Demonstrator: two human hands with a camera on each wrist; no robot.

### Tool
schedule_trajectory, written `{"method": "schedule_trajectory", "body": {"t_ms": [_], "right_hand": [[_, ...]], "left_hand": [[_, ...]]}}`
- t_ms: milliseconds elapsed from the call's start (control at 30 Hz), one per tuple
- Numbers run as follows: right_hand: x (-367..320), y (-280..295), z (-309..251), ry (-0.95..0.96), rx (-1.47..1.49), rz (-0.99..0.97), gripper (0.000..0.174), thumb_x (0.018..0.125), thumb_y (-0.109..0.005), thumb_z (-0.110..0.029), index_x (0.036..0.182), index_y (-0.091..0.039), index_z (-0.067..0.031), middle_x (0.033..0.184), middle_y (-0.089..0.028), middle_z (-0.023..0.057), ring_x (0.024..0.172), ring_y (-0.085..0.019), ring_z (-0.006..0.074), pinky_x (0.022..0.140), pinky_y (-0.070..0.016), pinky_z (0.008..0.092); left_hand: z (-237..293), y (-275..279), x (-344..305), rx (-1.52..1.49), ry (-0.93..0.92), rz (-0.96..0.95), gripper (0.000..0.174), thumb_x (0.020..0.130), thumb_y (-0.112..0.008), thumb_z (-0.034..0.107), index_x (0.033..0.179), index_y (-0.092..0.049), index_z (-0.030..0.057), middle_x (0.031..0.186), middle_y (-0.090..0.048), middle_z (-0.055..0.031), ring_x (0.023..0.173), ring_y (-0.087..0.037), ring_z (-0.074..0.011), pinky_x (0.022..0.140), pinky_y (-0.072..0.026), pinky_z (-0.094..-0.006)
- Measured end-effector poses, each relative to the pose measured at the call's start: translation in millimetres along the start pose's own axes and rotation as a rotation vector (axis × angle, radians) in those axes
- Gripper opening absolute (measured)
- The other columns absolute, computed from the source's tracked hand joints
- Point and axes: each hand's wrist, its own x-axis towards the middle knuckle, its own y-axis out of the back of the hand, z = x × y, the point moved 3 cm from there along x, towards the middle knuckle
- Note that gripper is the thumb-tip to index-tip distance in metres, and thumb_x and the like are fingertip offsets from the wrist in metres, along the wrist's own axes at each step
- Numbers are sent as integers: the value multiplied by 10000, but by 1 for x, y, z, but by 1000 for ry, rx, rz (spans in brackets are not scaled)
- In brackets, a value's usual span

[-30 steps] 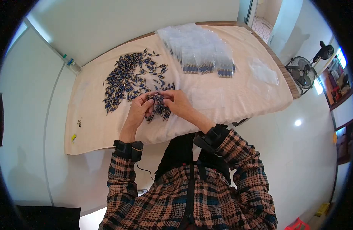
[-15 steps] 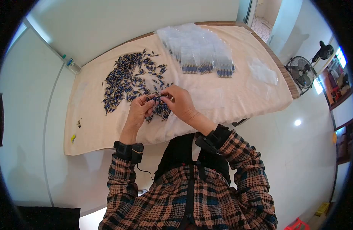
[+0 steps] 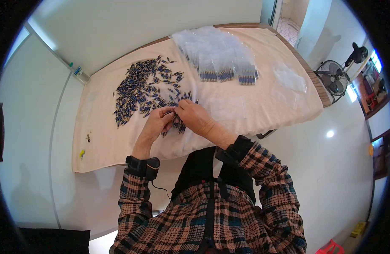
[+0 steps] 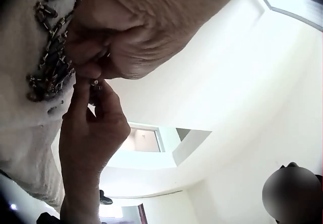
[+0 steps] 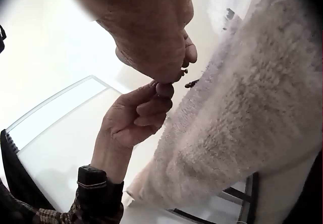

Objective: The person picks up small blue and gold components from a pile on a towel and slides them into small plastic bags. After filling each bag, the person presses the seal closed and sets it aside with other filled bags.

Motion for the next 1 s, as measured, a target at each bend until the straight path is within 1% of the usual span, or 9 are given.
{"method": "schedule_trajectory", "body": {"t_ms": [333,467,567,600,667,700,800,833,1000], "right_hand": [[-8,-5,8,-115,-20,8,118,721,-588,-23,837,-605,-29,861,-510,105,890,-554,281,708,-505,356],[-12,3,11,-117,18,81,167,771,-640,-33,930,-609,8,842,-565,109,773,-593,249,672,-491,345],[-16,-2,21,-531,644,54,136,840,-657,-103,914,-628,7,761,-574,57,661,-554,125,552,-443,271],[-17,-1,21,-533,641,57,136,840,-657,-103,914,-628,7,761,-574,57,661,-554,125,552,-443,271],[-21,-3,22,-743,986,-22,147,859,-664,-144,888,-644,-1,710,-557,15,608,-498,71,508,-382,223],[-24,-4,22,-845,1160,-63,160,869,-667,-165,876,-652,-6,684,-549,-6,581,-470,44,486,-352,199],[-32,-7,22,-918,1406,-30,159,844,-687,-176,842,-675,-18,676,-562,-20,571,-457,38,494,-334,187],[-34,-8,21,-951,1530,-15,159,832,-697,-182,825,-687,-24,672,-568,-28,566,-450,36,498,-325,181],[-50,-2,20,-924,1525,20,139,840,-685,-161,830,-694,-23,647,-572,-29,554,-459,37,486,-328,179]], "left_hand": [[-6,-2,5,126,-100,58,240,945,-484,69,1150,-568,-23,723,-613,-32,418,-431,-60,356,-310,-217],[-9,4,1,159,-118,110,232,940,-491,66,1138,-576,-17,718,-614,-33,411,-447,-63,353,-328,-223],[-15,4,3,245,-152,186,219,935,-502,66,1118,-592,-11,722,-620,-36,415,-462,-58,359,-340,-219],[-18,7,9,392,-370,259,209,932,-511,68,1104,-602,-9,720,-623,-39,417,-470,-58,361,-345,-218],[-16,2,10,681,-811,400,191,925,-529,73,1074,-620,-5,716,-629,-44,421,-486,-59,367,-356,-214],[-16,1,10,680,-813,396,191,925,-529,73,1074,-620,-5,716,-629,-44,421,-486,-59,367,-356,-214],[-2,-20,-6,238,-306,247,166,917,-579,107,1019,-641,-10,714,-639,-52,456,-520,-65,383,-384,-215],[0,-25,-10,240,-305,245,166,917,-579,107,1019,-641,-10,714,-639,-52,456,-520,-65,383,-384,-215],[-5,-46,-19,64,-175,178,218,865,-681,133,994,-637,-36,739,-648,-50,540,-582,-83,433,-429,-209]]}}
